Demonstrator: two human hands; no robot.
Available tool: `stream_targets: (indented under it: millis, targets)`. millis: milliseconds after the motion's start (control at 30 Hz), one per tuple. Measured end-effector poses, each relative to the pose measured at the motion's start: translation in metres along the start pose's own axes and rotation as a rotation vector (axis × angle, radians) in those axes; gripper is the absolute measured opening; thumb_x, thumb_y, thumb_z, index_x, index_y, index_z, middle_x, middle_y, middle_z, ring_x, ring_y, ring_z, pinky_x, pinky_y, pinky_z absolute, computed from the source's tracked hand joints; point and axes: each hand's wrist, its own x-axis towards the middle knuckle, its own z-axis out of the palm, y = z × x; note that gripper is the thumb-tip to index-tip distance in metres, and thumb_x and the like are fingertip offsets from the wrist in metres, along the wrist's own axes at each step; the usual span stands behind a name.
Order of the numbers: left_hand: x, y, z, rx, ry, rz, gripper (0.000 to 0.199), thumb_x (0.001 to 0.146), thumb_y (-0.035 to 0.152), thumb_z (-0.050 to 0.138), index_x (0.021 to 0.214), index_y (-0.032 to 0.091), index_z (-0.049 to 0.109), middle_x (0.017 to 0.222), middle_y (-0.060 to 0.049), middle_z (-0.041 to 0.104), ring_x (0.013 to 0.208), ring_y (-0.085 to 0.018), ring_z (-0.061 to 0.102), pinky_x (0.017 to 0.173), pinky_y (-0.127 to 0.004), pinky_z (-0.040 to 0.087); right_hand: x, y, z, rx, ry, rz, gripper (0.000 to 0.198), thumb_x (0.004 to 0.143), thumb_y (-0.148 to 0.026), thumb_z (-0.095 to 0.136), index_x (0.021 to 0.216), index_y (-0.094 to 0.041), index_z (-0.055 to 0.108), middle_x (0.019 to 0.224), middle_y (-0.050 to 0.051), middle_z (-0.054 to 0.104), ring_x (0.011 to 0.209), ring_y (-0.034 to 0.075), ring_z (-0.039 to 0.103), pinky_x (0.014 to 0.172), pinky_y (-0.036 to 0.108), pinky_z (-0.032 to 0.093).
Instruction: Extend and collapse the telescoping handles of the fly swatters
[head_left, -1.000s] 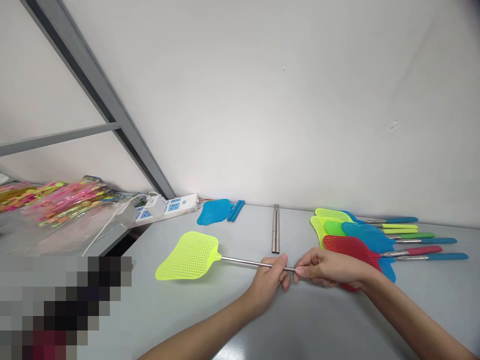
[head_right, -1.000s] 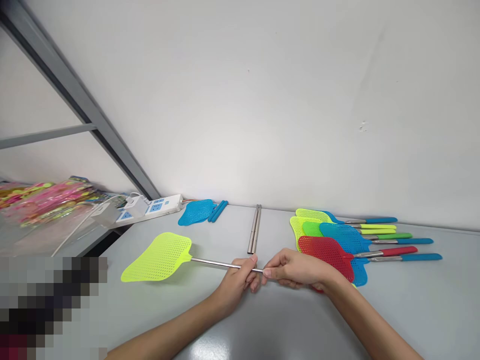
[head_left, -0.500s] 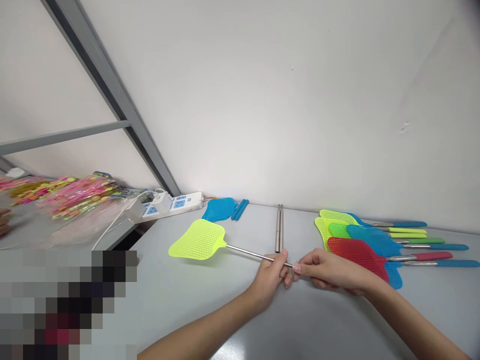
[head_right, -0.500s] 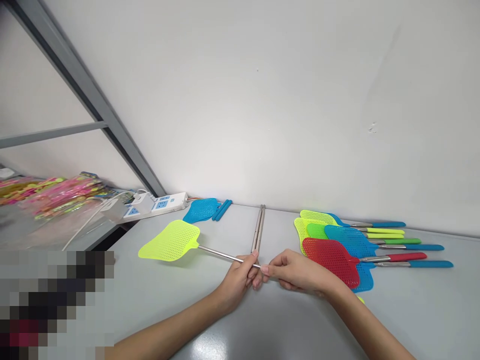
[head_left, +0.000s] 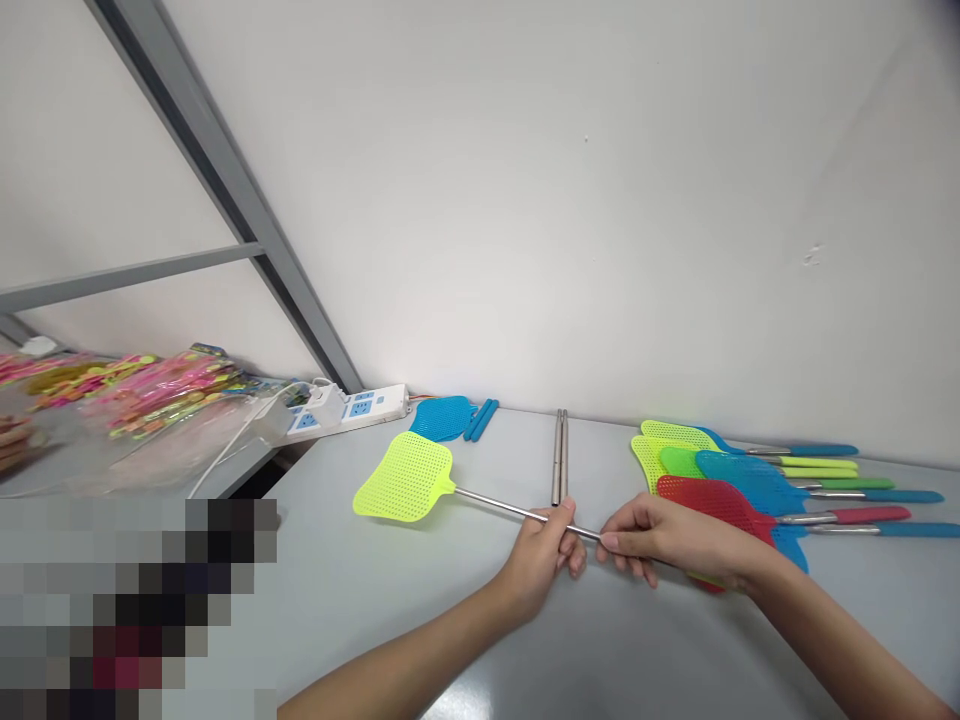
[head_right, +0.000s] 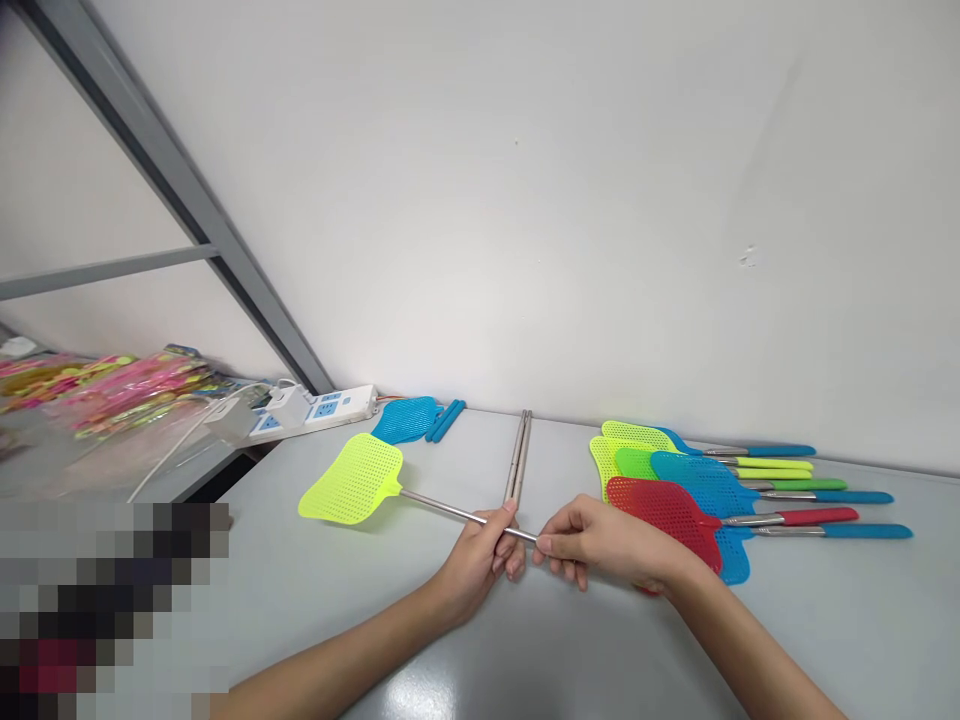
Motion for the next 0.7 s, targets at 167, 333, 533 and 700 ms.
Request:
stream_targets:
  millis: [167, 333, 533, 700]
  targets:
    - [0.0004, -0.0013, -0.0011, -0.015, 0.000, 0.000, 0.048, 0.069, 0.057, 0.048, 0.047, 0.019, 0.030, 0.036, 0.008, 0.028, 0.038, -0.008, 0.038, 0.046, -0.023, 0.030, -0.0004, -0.0031, 0.0031, 0.001, 0.013, 0.044, 0.035, 0.074, -0.045, 0.049, 0.079, -0.012, 0.062, 0.055, -0.003, 0.043, 0.044, 0.005, 0.032, 0.040, 0.018, 0.026]
    - [0.0016, -0.0029, -0.0016, -0.038, -0.008, -0.003, 0.050, 0.072, 0.057, 0.044, 0.044, 0.018, 0.030, 0.035, 0.006, 0.031, 0.038, -0.008, 0.038, 0.046, -0.023, 0.030, 0.0002, -0.0043, 0.0045, -0.021, 0.013, 0.027, 0.032, 0.076, -0.042, 0.047, 0.075, -0.013, 0.060, 0.052, -0.004, 0.039, 0.042, 0.005, 0.027, 0.039, 0.018, 0.021]
    - [0.0018, -0.0015, -0.0004, -0.074, 0.006, -0.012, 0.051, 0.071, 0.058, 0.045, 0.044, 0.018, 0.030, 0.036, 0.007, 0.028, 0.039, -0.008, 0.038, 0.046, -0.023, 0.030, 0.0024, -0.0022, 0.0056, -0.021, 0.035, 0.008, 0.030, 0.077, -0.040, 0.045, 0.073, -0.013, 0.058, 0.051, -0.004, 0.038, 0.042, 0.005, 0.027, 0.040, 0.019, 0.020]
    - [0.0015, 0.0013, -0.0002, -0.083, -0.007, -0.050, 0.053, 0.067, 0.061, 0.047, 0.043, 0.018, 0.028, 0.033, 0.008, 0.022, 0.037, -0.007, 0.037, 0.044, -0.022, 0.031, 0.0049, -0.0013, 0.0065, -0.011, 0.051, 0.034, 0.032, 0.076, -0.043, 0.047, 0.071, -0.013, 0.056, 0.052, -0.004, 0.038, 0.042, 0.005, 0.027, 0.039, 0.019, 0.019]
